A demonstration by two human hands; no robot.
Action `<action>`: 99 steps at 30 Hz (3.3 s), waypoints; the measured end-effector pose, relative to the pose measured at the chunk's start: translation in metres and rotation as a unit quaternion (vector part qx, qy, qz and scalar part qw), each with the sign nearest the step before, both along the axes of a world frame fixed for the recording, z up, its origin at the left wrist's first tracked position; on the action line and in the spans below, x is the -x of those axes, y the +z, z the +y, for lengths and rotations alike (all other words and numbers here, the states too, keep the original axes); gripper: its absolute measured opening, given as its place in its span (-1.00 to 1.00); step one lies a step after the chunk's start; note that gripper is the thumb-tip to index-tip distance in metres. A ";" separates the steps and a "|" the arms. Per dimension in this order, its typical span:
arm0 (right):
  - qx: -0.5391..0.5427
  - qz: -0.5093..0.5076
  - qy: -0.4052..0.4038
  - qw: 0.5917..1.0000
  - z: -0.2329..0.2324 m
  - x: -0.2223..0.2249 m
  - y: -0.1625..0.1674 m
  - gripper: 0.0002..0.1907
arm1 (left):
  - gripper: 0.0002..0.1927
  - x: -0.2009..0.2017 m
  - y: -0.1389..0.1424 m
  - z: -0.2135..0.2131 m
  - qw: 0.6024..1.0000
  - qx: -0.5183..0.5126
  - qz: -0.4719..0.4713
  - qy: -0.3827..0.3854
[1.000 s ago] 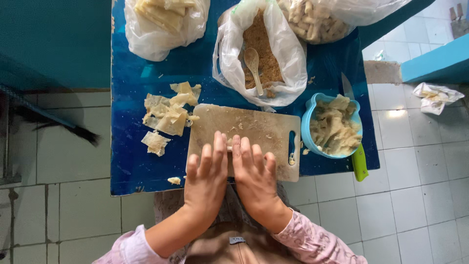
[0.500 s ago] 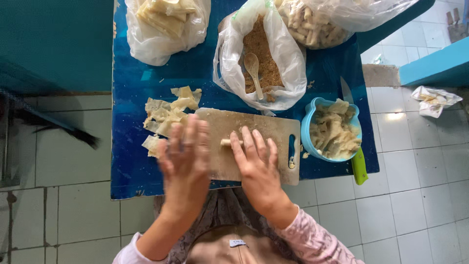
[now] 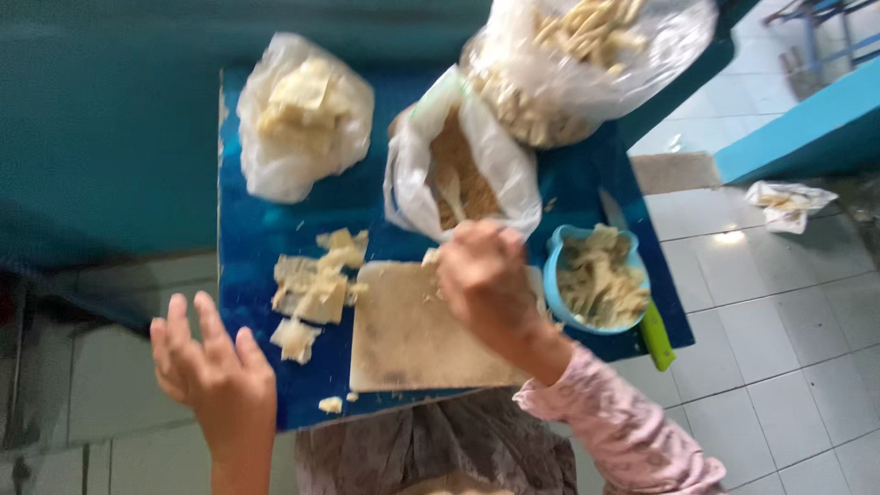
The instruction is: The person takes thin dough wrapper pieces one at a time, flattens and shapes them by hand on a cutting board, and places folded wrappers into a blue bowl. At times they use a spoon to add brown filling from a plastic bag onto a wrapper before folding it closed by hand.
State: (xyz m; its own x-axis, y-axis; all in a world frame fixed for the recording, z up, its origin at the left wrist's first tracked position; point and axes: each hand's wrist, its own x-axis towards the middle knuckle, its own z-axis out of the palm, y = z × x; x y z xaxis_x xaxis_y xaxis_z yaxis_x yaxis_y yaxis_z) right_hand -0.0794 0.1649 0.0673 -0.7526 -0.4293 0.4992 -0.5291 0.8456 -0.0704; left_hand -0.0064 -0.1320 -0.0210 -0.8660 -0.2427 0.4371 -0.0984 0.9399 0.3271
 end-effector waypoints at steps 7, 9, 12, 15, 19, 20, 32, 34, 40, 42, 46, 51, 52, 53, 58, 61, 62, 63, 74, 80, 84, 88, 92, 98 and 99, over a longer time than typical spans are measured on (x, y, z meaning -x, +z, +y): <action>-0.044 0.294 -0.138 0.945 0.119 0.121 0.095 -0.87 | -0.38 0.010 -0.006 0.003 0.999 0.035 0.002 -0.010; -0.104 0.295 -0.166 0.935 0.126 0.156 0.109 -0.80 | -0.39 0.015 -0.004 0.003 1.000 0.021 0.012 -0.014; -0.160 0.275 -0.182 0.930 0.110 0.169 0.103 -0.67 | -0.42 0.016 0.003 0.003 1.000 0.005 0.012 -0.016; -0.002 0.150 -0.041 0.988 0.059 0.140 0.066 -0.93 | -0.46 0.022 0.008 0.004 1.000 -0.006 0.010 -0.019; 0.038 -0.045 0.198 0.978 -0.048 0.091 0.005 -0.92 | -0.50 0.024 0.011 0.004 1.000 -0.001 0.004 -0.031; 0.053 -0.065 0.247 0.965 -0.070 0.081 -0.006 -0.86 | -0.51 0.024 0.011 0.004 0.999 -0.004 0.009 -0.031; 0.189 -0.362 0.113 0.906 -0.096 0.123 -0.041 -0.71 | -0.50 0.027 0.011 -0.001 0.998 -0.025 0.025 -0.045; 0.202 -0.358 0.102 0.906 -0.096 0.126 -0.042 -0.70 | -0.51 0.027 0.012 -0.002 0.998 -0.035 0.031 -0.042; 0.168 -0.144 0.145 0.964 -0.102 0.134 -0.035 -0.73 | -0.51 0.029 0.015 -0.005 0.996 -0.059 0.049 -0.051; 0.211 -0.234 0.059 0.947 -0.104 0.130 -0.031 -0.86 | -0.50 0.030 0.014 -0.006 0.995 -0.065 0.046 -0.058; 0.056 -0.153 0.158 0.974 -0.114 0.114 -0.028 -0.86 | -0.51 0.029 0.013 -0.007 0.996 -0.060 0.039 -0.062; 0.045 -0.163 0.139 0.976 -0.120 0.112 -0.027 -0.93 | -0.52 0.030 0.012 -0.005 0.996 -0.050 0.032 -0.065; 0.101 -0.216 0.125 0.963 -0.118 0.117 -0.026 -0.92 | -0.53 0.030 0.012 -0.005 0.996 -0.049 0.033 -0.061; 0.155 -0.270 0.109 0.944 -0.114 0.120 -0.023 -0.91 | -0.53 0.031 0.011 -0.006 0.996 -0.048 0.037 -0.059; 0.190 -0.166 0.100 0.963 -0.110 0.116 -0.022 -0.87 | -0.55 0.033 0.007 -0.005 0.997 -0.042 0.041 -0.042; 0.186 -0.134 0.148 0.962 -0.114 0.103 -0.023 -0.88 | -0.56 0.032 0.007 -0.005 0.997 -0.045 0.041 -0.038; 0.175 -0.176 0.174 0.953 -0.114 0.100 -0.024 -0.94 | -0.56 0.031 0.008 -0.005 0.997 -0.048 0.037 -0.037; 0.164 -0.215 0.200 0.942 -0.114 0.097 -0.025 -0.96 | -0.56 0.031 0.008 -0.005 0.997 -0.050 0.035 -0.038; 0.306 -0.460 0.114 0.826 -0.070 0.090 -0.046 -0.82 | -0.61 0.030 0.007 -0.006 0.992 -0.057 0.095 -0.058; 0.456 -0.528 0.161 0.698 -0.050 0.045 -0.022 -0.71 | -0.57 0.015 0.043 0.023 0.934 -0.277 0.128 -0.185; 0.499 -0.550 0.174 0.647 -0.043 0.012 -0.018 -0.62 | -0.56 0.011 0.053 0.065 0.851 -0.428 0.084 -0.293; 0.552 -0.540 0.169 0.612 -0.023 -0.011 -0.019 -0.63 | -0.77 0.000 0.041 0.088 0.839 -0.476 0.024 -0.262; 0.550 -0.547 0.168 0.608 -0.004 -0.025 -0.029 -0.60 | -0.75 0.003 0.019 0.098 0.655 -0.725 -0.089 -0.196; 0.517 -0.577 0.119 0.621 0.013 -0.022 -0.057 -0.70 | -0.74 0.012 0.009 0.095 0.548 -0.809 -0.130 -0.169; 0.512 -0.588 0.104 0.618 0.014 -0.022 -0.060 -0.73 | -0.74 0.013 0.009 0.096 0.555 -0.802 -0.145 -0.167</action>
